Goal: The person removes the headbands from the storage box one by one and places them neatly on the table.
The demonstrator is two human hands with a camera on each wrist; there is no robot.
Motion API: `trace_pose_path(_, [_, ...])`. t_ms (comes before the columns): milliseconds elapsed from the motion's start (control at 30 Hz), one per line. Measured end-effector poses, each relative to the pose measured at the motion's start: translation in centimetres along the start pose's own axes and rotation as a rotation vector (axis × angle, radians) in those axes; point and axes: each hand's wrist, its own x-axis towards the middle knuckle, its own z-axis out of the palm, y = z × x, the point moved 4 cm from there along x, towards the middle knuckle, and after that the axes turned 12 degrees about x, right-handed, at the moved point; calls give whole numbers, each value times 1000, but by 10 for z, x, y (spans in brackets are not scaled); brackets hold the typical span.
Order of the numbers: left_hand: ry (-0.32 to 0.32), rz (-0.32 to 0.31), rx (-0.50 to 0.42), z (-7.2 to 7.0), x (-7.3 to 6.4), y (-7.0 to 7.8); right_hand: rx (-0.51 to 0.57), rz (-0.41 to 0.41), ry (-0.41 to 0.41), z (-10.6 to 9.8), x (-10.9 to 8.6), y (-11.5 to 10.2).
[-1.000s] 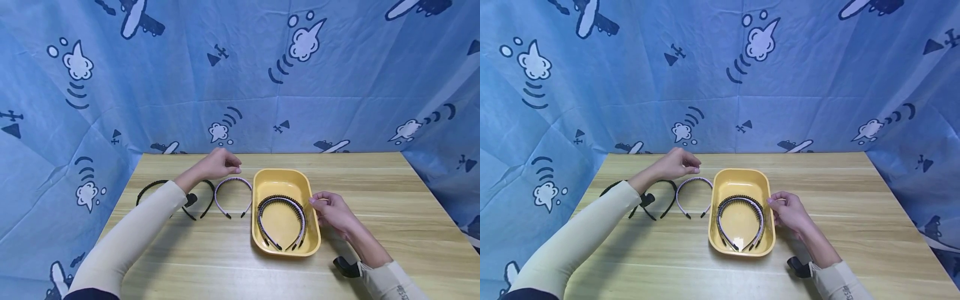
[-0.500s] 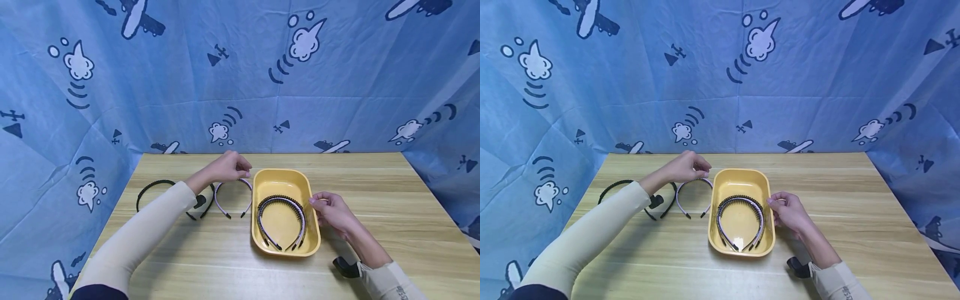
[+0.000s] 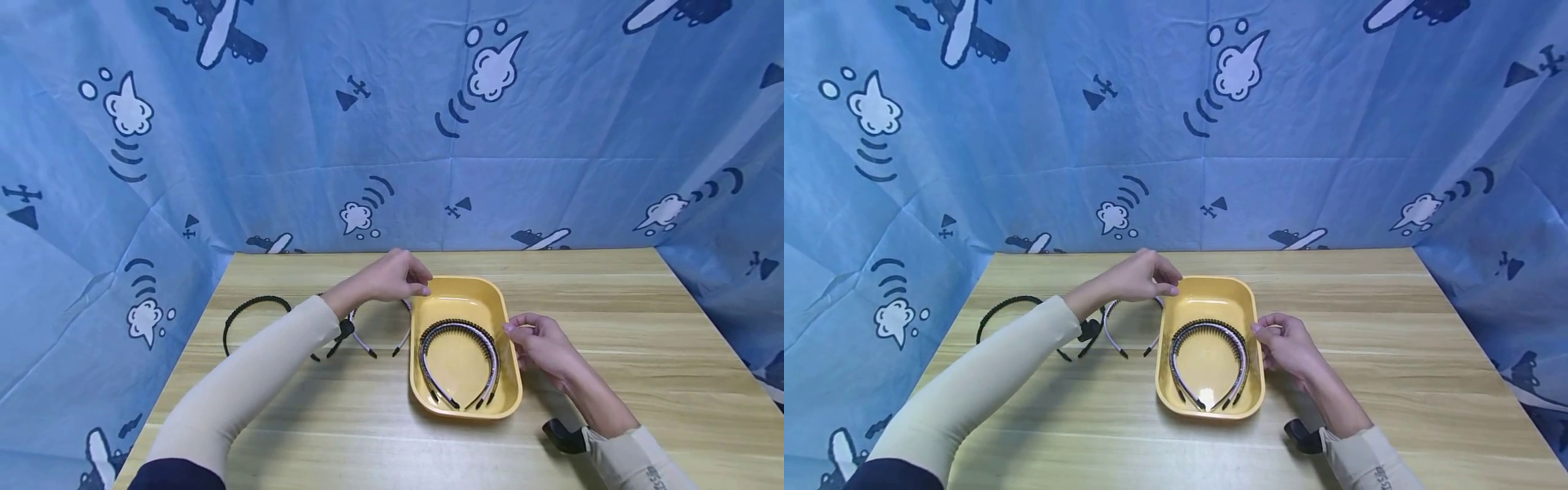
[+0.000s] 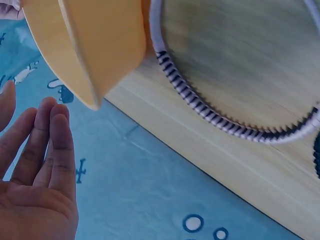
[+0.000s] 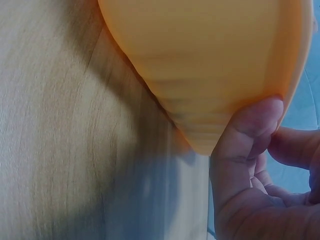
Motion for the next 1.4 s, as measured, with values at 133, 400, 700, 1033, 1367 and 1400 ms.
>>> trace_pose_path(133, [-14,17,13,4,6,7,-2,1,1,-1,0,1])
trace_pose_path(400, [-65,47,33,17,19,20,-1,-2,10,-3,1,3])
trace_pose_path(700, [-118,51,25,30,27,35,14,-3,8,-2,2,5])
trace_pose_path(1033, [-161,59,44,46,34,42,25,-6,-1,-3,2,3])
trace_pose_path(1367, [-207,72,108,62,40,48,27,-13,0,-3,1,4])
trace_pose_path(1400, [-209,72,124,64,41,48,32,-15,-1,-3,1,4])
